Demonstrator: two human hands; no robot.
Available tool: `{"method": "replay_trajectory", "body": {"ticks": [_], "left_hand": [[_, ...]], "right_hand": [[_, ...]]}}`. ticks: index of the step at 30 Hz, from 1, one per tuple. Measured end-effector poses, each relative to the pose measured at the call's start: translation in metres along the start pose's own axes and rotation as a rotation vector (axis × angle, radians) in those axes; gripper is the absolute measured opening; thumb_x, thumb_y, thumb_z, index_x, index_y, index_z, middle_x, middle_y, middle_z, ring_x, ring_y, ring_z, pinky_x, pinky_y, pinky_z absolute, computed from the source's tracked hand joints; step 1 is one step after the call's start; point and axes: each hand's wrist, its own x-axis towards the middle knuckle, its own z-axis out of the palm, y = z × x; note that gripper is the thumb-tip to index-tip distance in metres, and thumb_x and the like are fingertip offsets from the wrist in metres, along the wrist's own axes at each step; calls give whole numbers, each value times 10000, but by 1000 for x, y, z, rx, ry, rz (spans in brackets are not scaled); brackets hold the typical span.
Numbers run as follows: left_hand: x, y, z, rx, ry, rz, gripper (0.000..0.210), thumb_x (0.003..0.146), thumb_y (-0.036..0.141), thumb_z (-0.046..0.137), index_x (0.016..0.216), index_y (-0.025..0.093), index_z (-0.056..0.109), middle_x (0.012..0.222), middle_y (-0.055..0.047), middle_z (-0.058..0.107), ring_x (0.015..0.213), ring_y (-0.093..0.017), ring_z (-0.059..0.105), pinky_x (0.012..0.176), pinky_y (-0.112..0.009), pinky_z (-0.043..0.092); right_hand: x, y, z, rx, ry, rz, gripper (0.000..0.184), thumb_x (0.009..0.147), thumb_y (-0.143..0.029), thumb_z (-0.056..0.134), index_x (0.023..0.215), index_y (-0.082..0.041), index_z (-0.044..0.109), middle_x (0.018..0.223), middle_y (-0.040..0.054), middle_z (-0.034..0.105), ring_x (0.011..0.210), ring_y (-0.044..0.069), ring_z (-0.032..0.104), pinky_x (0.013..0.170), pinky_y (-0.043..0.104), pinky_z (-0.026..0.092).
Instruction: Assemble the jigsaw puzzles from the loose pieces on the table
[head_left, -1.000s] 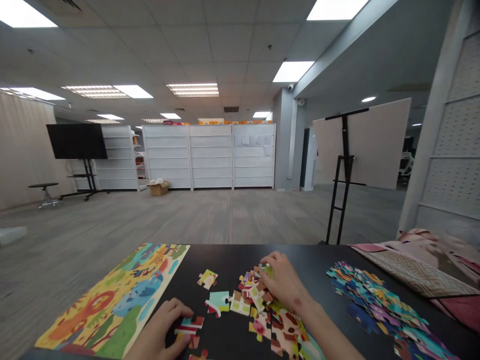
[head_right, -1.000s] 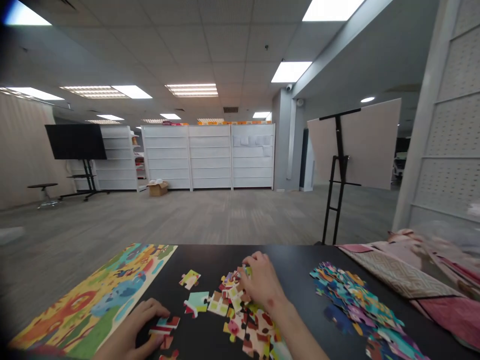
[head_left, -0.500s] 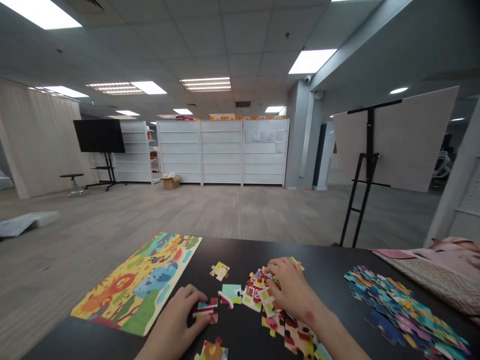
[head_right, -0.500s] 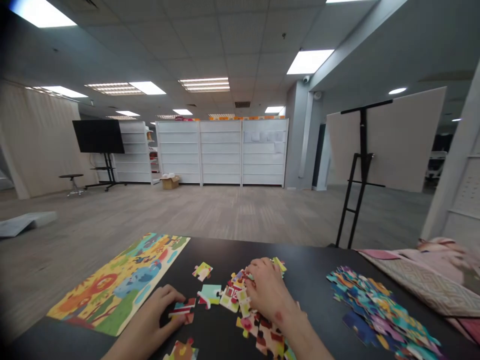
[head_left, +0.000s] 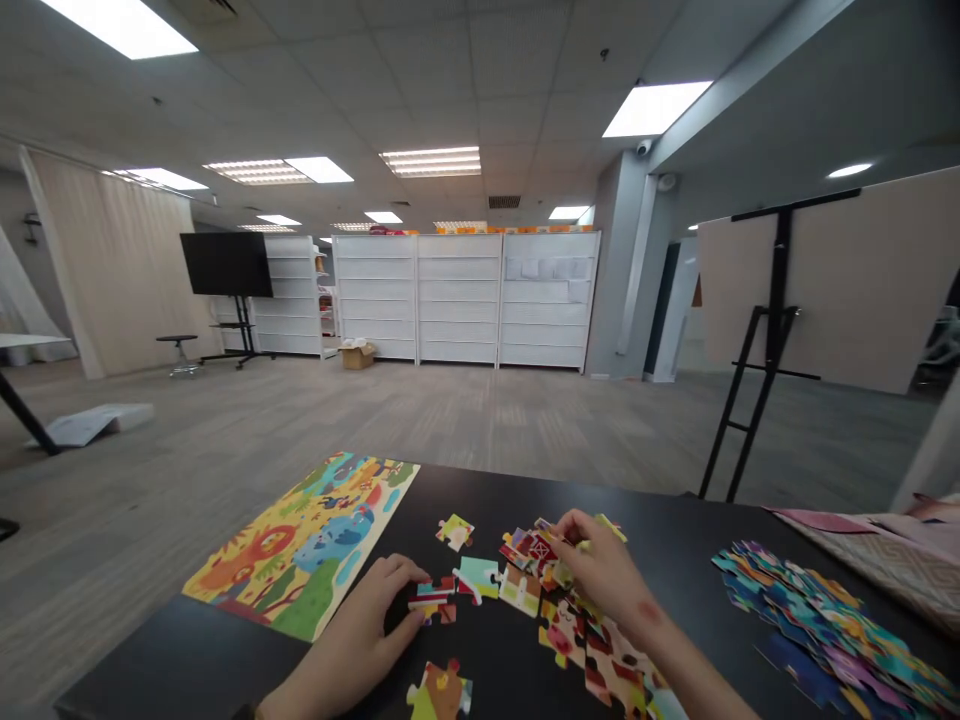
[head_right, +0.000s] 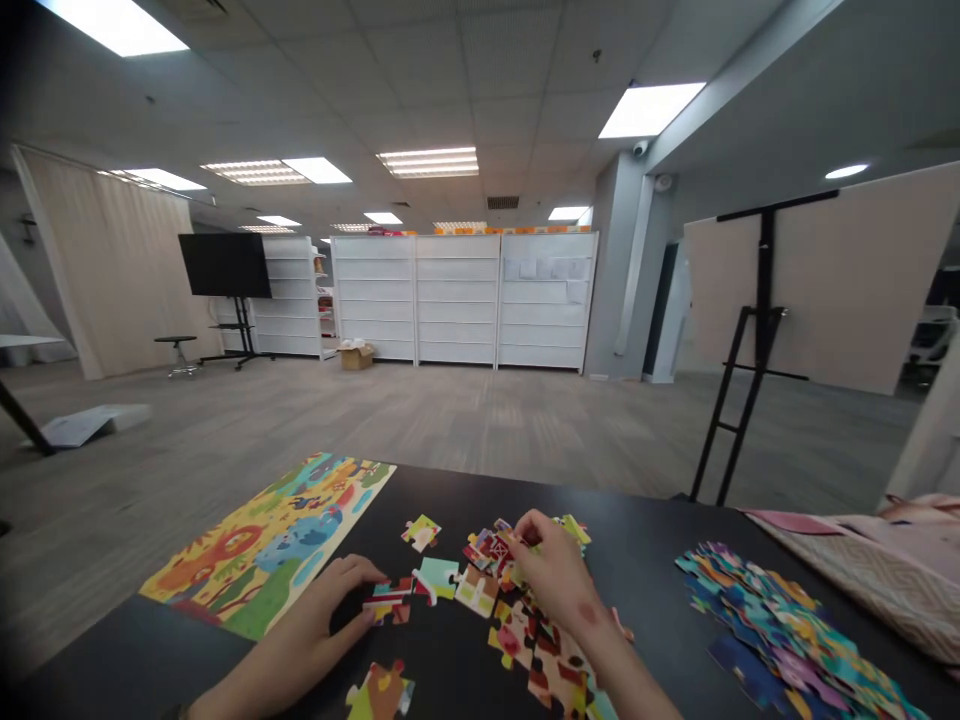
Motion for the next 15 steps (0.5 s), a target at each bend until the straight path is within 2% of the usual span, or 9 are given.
{"method": "replay_trajectory", "body": {"ticks": [5,9,12,14,15], "left_hand": [[-2,-6,3,12,5,-21,306,893,209,600,1193,266,603,1181,-52,631,1118,-265,573,993,-394,423],[-1,-4,5,5,24,-40,306,873,191,619,1170,263,621,1149,-42,647,1083,-253,579,962,-370,427],[3,4,6,6,21,-46,295,868,191,631,1151,272,632,1141,-29,650,1071,-247,569,940,-352,420],[6,8,6,10,10,-46,288,853,184,644,1127,272,644,1124,-25,654,1063,-248,563,945,-353,404],[7,10,6,8,7,-45,292,843,180,653,1120,271,648,1118,-24,654,1063,-250,560,957,-359,392]], "right_hand": [[3,2,-1,198,16,68,353,765,-385,554,1023,-188,692,846,65,755,772,238,706,694,324,515],[2,-4,0,331,-4,86,328,748,-486,637,872,-192,715,877,86,774,847,259,715,751,329,527],[-1,-10,4,388,-6,104,302,716,-496,696,779,-202,666,749,53,741,727,226,689,647,299,499],[-3,-12,8,429,-1,112,307,707,-486,716,808,-207,635,669,14,693,637,188,643,587,278,462],[-3,-13,10,464,6,111,333,703,-474,726,881,-210,631,636,-13,664,602,171,617,572,270,448]]}}
